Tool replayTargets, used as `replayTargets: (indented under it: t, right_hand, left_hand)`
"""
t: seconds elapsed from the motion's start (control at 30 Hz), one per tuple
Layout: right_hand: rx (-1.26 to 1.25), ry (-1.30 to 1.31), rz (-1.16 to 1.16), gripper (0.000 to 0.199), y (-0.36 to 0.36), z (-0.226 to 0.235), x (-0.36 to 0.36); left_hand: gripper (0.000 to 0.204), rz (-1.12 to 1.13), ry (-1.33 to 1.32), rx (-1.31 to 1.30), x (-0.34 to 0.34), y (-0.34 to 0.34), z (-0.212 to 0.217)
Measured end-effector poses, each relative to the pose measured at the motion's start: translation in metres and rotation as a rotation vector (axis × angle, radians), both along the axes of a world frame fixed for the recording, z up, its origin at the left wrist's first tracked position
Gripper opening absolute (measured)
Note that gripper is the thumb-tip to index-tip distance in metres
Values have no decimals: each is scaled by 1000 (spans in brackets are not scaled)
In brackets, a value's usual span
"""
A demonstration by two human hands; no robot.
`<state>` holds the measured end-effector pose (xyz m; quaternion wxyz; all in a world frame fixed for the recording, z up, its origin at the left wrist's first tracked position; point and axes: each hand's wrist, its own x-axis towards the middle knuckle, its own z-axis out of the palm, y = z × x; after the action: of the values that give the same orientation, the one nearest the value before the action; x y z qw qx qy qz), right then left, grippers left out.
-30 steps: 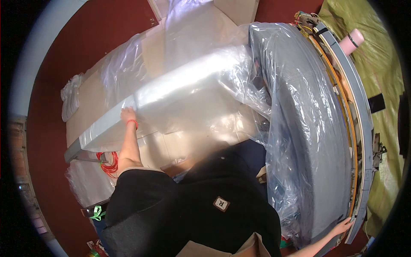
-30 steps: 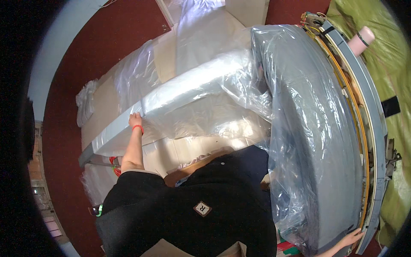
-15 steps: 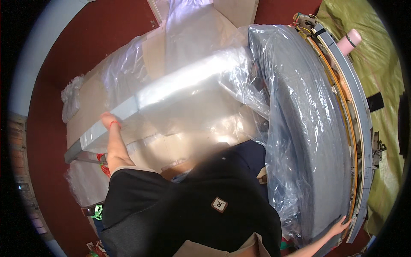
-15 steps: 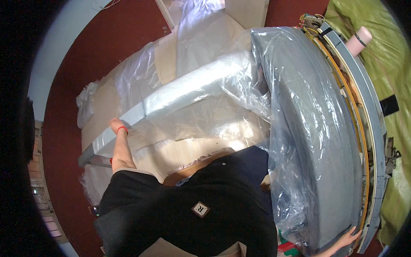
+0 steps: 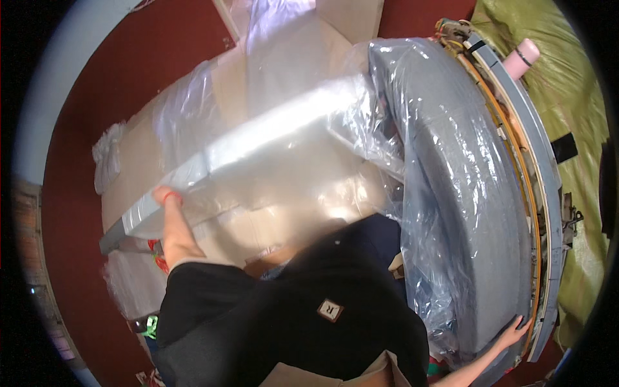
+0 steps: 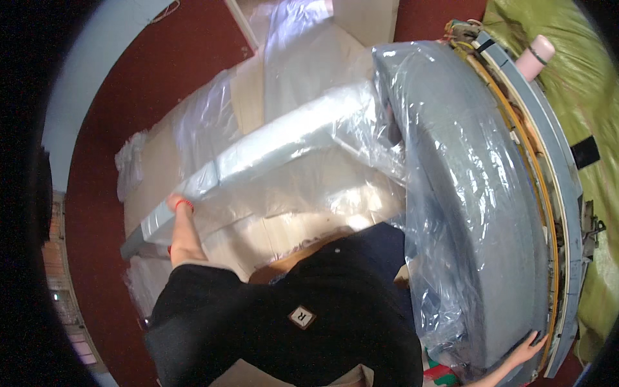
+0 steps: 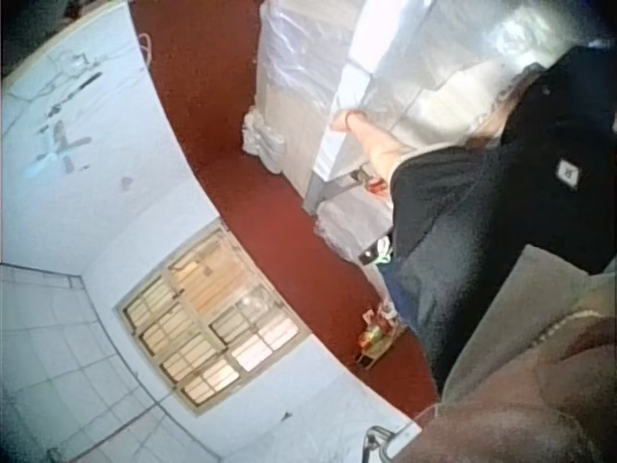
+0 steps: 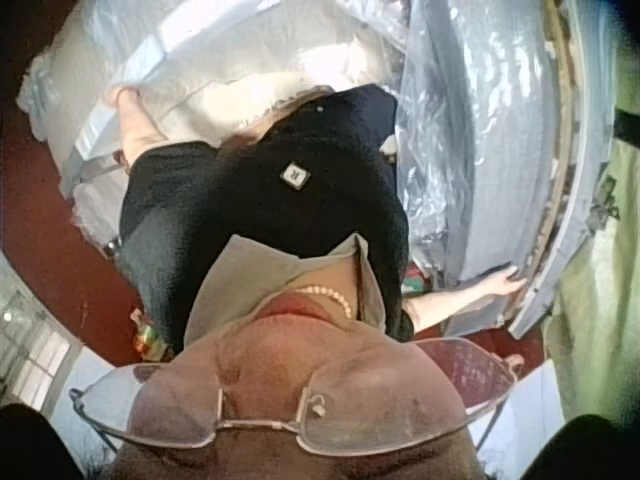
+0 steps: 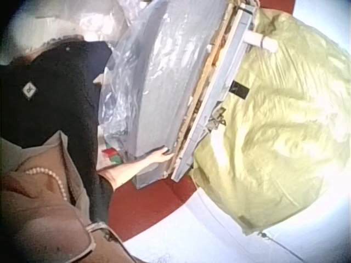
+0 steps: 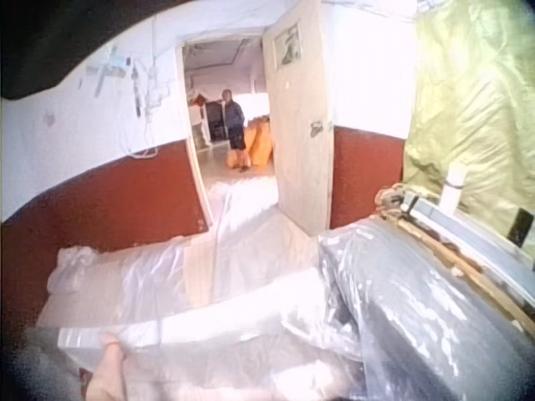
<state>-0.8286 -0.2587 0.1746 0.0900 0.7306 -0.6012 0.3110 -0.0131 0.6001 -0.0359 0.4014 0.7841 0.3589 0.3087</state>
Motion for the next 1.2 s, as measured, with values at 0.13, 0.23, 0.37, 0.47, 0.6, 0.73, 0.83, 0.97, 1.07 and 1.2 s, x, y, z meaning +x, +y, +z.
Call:
replayTargets:
  t: [0.13, 0.23, 0.37, 0.47, 0.6, 0.73, 0.83, 0.97, 1.07, 1.2]
  right_hand:
    - [29, -52, 31, 47, -13, -13, 3]
    - [17, -112, 138, 46, -5, 3, 32]
    - [85, -297, 385, 38, 12, 30, 118]
    - [402, -464, 645, 31, 57, 63, 236]
    - [784, -698, 1102, 54, 126, 100, 353]
    - [1093, -1349, 1435, 62, 169, 96, 386]
    - [1386, -1049, 1212, 33, 169, 86, 342]
    - [1205, -846, 1037, 19, 172, 58, 240]
    - [1054, -355, 769, 15, 181, 53, 139]
    - [777, -370, -34, 15, 192, 68, 4]
  left_hand:
    - [18, 422, -297, -52, 15, 61, 62]
    - [22, -442, -754, -752, 25, 4, 93]
    - [26, -861, -129, -244, -42, -289, 243]
    - [28, -1417, 130, -380, -130, -432, 309]
    - [30, -2230, -8, -242, -218, -546, 349]
    - [38, -2536, -656, -126, -287, -623, 361]
    - [19, -2299, -1113, 515, -285, -657, 382]
    - [18, -2007, -1148, 528, -253, -703, 382]
    - [13, -1960, -1142, 497, -228, -744, 354]
    - [12, -2310, -293, -124, -259, -766, 301]
